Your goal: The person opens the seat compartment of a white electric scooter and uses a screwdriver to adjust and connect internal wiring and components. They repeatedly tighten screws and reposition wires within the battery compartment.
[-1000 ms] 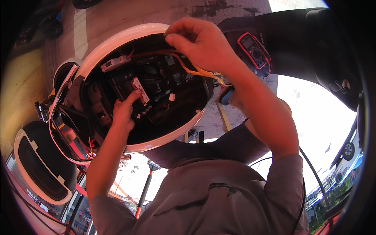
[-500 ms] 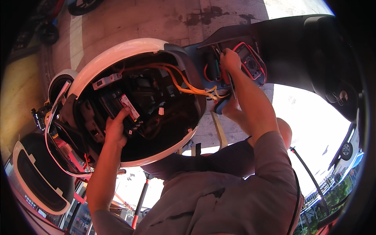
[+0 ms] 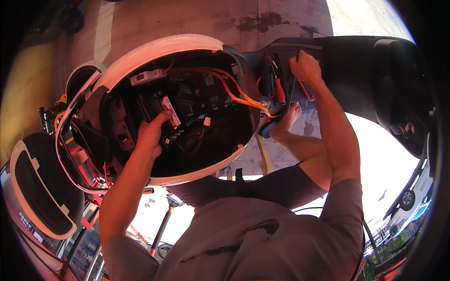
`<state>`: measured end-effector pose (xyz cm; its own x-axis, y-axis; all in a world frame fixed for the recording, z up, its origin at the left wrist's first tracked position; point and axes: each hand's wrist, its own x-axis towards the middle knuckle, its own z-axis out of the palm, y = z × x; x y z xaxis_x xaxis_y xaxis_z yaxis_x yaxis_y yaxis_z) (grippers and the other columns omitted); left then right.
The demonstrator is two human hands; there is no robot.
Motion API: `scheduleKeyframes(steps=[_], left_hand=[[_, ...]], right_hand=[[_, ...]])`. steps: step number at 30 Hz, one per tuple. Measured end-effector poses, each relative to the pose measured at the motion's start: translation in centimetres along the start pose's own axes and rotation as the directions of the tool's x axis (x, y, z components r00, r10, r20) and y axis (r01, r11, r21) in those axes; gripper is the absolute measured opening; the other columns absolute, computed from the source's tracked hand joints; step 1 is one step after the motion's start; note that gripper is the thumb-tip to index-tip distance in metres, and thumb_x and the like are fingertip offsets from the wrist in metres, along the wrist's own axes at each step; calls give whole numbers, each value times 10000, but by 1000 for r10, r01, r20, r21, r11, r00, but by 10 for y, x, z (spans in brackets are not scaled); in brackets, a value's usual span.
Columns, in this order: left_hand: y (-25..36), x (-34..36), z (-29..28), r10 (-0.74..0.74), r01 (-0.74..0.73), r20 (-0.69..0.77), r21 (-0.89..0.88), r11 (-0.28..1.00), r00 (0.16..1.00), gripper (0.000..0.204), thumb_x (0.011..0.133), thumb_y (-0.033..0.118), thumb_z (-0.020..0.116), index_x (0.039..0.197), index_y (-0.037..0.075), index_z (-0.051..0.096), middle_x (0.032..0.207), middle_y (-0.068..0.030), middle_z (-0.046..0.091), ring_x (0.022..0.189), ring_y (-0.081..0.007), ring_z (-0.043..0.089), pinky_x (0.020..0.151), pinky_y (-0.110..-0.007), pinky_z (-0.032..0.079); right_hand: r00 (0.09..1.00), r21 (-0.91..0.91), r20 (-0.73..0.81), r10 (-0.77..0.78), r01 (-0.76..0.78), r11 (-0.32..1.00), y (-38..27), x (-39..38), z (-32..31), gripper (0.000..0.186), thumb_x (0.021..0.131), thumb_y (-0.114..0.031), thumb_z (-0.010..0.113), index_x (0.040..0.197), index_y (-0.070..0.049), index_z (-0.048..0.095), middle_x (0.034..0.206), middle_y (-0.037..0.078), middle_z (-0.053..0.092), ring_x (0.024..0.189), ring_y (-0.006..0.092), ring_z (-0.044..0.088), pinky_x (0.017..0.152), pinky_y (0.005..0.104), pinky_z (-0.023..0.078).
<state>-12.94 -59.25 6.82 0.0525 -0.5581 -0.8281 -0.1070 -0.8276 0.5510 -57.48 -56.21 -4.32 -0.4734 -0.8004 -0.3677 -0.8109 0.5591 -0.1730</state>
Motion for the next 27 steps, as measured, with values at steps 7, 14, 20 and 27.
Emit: scheduleKeyframes(steps=[7,14,20,27], left_hand=[[0,3,-2,1,0,12,-97,995,1000,334,762,144,753,1047,25,626,950,-104,672,804,-224,674,697,-373,581],[-3,4,-4,-24,21,-20,-146,989,1000,340,794,124,717,1091,5,602,935,-125,671,788,-253,686,691,-414,608],[1,0,5,-8,5,-28,-123,992,1000,340,810,137,719,1096,6,589,949,-121,664,823,-245,682,674,-423,609],[-4,2,1,-29,21,-86,-94,995,996,324,804,147,727,1076,20,607,963,-107,665,830,-236,680,715,-411,600]], right_hand=[[965,847,-204,-164,258,465,24,-108,-242,260,1021,-287,469,1023,-51,576,842,41,606,664,70,544,559,198,431],[890,920,-380,-252,335,-205,-80,-163,-133,230,1034,-206,440,1097,-2,527,1018,170,650,835,203,670,727,306,589],[952,962,-226,-205,186,-199,-105,-177,-66,204,1028,-187,454,1093,-3,513,983,165,639,802,196,675,727,296,594],[951,977,-199,-238,172,-130,-119,-185,-54,220,1032,-195,441,1084,10,503,988,165,633,823,184,676,729,296,600]])
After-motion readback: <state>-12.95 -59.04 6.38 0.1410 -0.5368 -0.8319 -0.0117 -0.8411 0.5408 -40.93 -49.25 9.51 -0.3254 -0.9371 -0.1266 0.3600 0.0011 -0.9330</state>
